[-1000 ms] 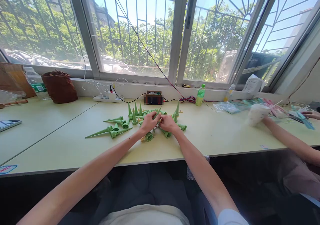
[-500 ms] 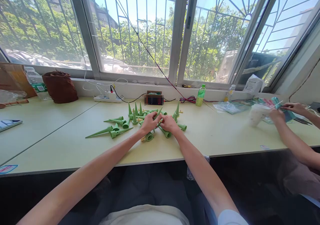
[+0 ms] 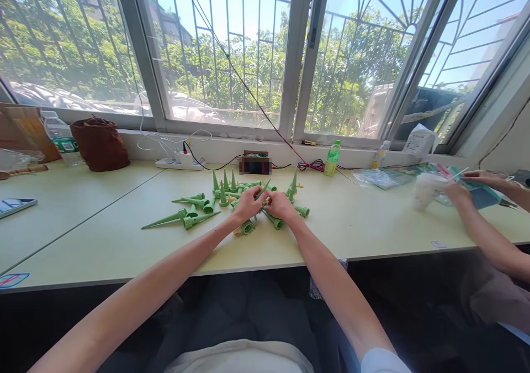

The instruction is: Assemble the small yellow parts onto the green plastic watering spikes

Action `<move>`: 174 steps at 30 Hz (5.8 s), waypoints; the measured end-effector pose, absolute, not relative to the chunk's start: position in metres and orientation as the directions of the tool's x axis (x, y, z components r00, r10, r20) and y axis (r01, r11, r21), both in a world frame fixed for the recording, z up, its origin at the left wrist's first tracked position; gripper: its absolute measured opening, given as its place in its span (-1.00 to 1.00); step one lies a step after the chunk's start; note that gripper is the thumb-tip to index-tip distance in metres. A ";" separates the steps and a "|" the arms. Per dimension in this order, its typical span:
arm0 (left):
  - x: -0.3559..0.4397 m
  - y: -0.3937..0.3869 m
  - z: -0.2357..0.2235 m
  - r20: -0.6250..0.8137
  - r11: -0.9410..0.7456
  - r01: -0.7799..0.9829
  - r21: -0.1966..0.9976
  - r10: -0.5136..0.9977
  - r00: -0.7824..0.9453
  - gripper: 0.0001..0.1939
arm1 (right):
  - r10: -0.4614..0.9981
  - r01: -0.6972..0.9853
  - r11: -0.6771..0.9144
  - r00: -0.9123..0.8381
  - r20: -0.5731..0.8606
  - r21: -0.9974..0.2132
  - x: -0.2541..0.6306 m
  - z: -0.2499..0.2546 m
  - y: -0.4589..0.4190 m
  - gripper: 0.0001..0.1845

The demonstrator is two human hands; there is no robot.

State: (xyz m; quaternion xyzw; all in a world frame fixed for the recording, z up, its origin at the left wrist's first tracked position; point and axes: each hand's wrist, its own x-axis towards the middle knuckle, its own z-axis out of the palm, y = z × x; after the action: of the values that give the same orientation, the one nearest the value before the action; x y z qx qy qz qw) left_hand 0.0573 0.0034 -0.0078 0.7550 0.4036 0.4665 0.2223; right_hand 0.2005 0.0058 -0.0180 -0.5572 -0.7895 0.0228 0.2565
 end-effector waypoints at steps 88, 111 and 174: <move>0.055 0.007 -0.004 0.593 -0.601 0.343 0.722 0.793 0.143 -0.65 | 0.886 0.813 0.427 -0.289 0.363 -0.396 0.190 -0.020 0.012 -0.91; 0.044 0.009 0.011 0.603 -0.553 0.248 0.796 0.761 -0.239 -0.61 | 0.849 0.860 0.150 0.141 0.509 -0.488 0.205 -0.020 0.016 -0.81; 0.050 0.001 0.011 0.537 -0.522 0.158 0.838 0.840 -0.071 -0.59 | 0.829 0.879 0.191 0.094 0.551 -0.438 0.217 0.003 -0.002 -0.77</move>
State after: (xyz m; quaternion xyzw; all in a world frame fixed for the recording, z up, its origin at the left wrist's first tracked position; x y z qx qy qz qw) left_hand 0.0497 0.0006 0.0108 0.6219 0.4015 0.6119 0.2787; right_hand 0.2166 -0.0018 0.0029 -0.6353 -0.6722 -0.0324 0.3788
